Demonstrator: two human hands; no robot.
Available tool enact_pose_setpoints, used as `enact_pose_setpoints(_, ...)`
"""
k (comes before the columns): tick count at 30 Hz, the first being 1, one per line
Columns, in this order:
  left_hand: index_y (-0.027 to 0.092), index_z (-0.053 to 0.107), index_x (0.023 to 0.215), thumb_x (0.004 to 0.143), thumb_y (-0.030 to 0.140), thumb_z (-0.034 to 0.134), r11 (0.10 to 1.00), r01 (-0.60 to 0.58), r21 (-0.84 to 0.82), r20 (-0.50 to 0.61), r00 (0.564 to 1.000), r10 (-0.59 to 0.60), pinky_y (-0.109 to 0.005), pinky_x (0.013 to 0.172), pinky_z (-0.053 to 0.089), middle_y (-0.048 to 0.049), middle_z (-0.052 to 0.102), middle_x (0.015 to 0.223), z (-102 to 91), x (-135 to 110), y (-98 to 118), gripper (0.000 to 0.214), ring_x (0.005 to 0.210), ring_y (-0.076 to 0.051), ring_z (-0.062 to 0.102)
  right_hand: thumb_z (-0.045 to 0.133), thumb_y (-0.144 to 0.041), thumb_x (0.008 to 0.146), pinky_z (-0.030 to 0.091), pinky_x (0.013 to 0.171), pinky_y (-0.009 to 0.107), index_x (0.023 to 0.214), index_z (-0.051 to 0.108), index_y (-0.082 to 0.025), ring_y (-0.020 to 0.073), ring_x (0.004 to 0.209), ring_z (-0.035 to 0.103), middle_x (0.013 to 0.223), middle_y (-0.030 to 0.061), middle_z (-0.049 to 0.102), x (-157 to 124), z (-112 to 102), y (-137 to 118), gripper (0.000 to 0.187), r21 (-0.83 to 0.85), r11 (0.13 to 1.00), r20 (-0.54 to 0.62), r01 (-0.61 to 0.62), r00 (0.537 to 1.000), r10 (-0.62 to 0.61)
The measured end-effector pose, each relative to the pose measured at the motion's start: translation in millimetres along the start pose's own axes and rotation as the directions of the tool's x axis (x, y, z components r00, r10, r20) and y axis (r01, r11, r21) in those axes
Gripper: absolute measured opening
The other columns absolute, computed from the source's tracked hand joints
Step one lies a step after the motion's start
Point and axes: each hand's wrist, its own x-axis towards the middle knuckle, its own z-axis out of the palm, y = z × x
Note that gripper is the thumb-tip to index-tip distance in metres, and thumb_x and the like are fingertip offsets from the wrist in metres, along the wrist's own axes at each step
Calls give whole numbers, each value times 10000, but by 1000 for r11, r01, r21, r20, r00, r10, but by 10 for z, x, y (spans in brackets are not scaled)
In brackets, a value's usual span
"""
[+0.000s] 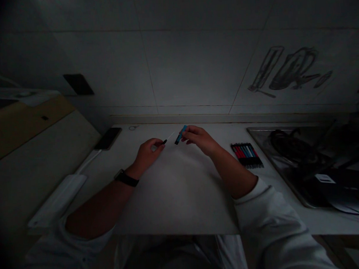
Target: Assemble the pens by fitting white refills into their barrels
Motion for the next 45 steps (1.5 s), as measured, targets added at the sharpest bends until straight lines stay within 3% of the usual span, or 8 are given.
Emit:
enact_pose_setpoints(10, 205, 713, 993, 922, 226, 729, 1000, -2, 1, 19, 1000, 2, -349, 866, 578, -32, 758, 957, -6, -6, 21, 76, 883, -182, 714, 777, -483, 769, 518, 801, 333, 891, 668, -233, 182, 886, 666, 951, 23, 734, 67, -22, 127, 299, 49, 998, -159, -28, 987, 35)
enact_pose_setpoints(15, 200, 710, 1008, 918, 217, 737, 1000, -3, 11, 12, 1000, 3, -353, 872, 582, -38, 759, 970, 0, -6, 20, 96, 883, -182, 717, 751, -465, 794, 532, 794, 334, 936, 641, -231, 182, 892, 671, 1004, 39, 738, 110, -56, 258, 295, -20, 1000, -117, -6, 993, 4)
enact_pose_setpoints(18, 200, 710, 1018, 923, 223, 736, 1000, -12, 15, 13, 1000, 12, -353, 873, 585, -40, 759, 976, -1, -8, 27, 101, 889, -183, 719, 697, -429, 838, 527, 772, 336, 957, 633, -231, 186, 847, 672, 962, 44, 738, 121, -76, 344, 240, -177, 984, -48, 29, 998, -38)
enact_pose_setpoints(22, 202, 712, 1036, 932, 229, 729, 999, -30, 21, 24, 999, 30, -356, 877, 587, -42, 759, 987, -7, -11, 38, 109, 892, -182, 720, 639, -331, 886, 506, 805, 346, 993, 674, -234, 198, 838, 675, 935, 37, 739, 107, -84, 391, 149, -527, 838, 39, 140, 989, -141)
enact_pose_setpoints(24, 205, 714, 1035, 929, 230, 732, 999, -38, 24, 21, 999, 38, -361, 880, 588, -43, 759, 989, -5, -11, 36, 111, 893, -184, 720, 617, -285, 900, 504, 826, 344, 1013, 689, -237, 204, 867, 687, 974, 38, 747, 99, -84, 384, 142, -616, 768, 76, 175, 984, -164)
enact_pose_setpoints(35, 218, 736, 1037, 926, 229, 737, 993, -58, 106, 45, 998, 54, -349, 855, 576, -33, 756, 978, -8, -4, 8, 112, 893, -185, 710, 605, -216, 922, 507, 812, 312, 1056, 720, -234, 203, 880, 695, 1034, 51, 762, 86, -100, 346, 177, -719, 664, 67, 204, 972, -226)
enact_pose_setpoints(40, 216, 738, 1032, 935, 230, 730, 992, -67, 111, 51, 997, 61, -340, 852, 569, -35, 751, 985, -20, -3, 15, 99, 900, -184, 702, 605, -205, 927, 468, 783, 304, 1062, 733, -227, 197, 852, 669, 988, 50, 753, 85, -113, 323, 188, -794, 571, 96, 207, 971, -220)
enact_pose_setpoints(45, 223, 745, 1022, 934, 231, 738, 987, -72, 140, 68, 996, 63, -345, 857, 561, -31, 739, 987, -32, 6, 8, 88, 920, -188, 695, 596, -211, 947, 462, 829, 316, 1093, 748, -224, 214, 933, 667, 1069, 73, 749, 50, -99, 292, 211, -840, 500, 118, 211, 970, -212)
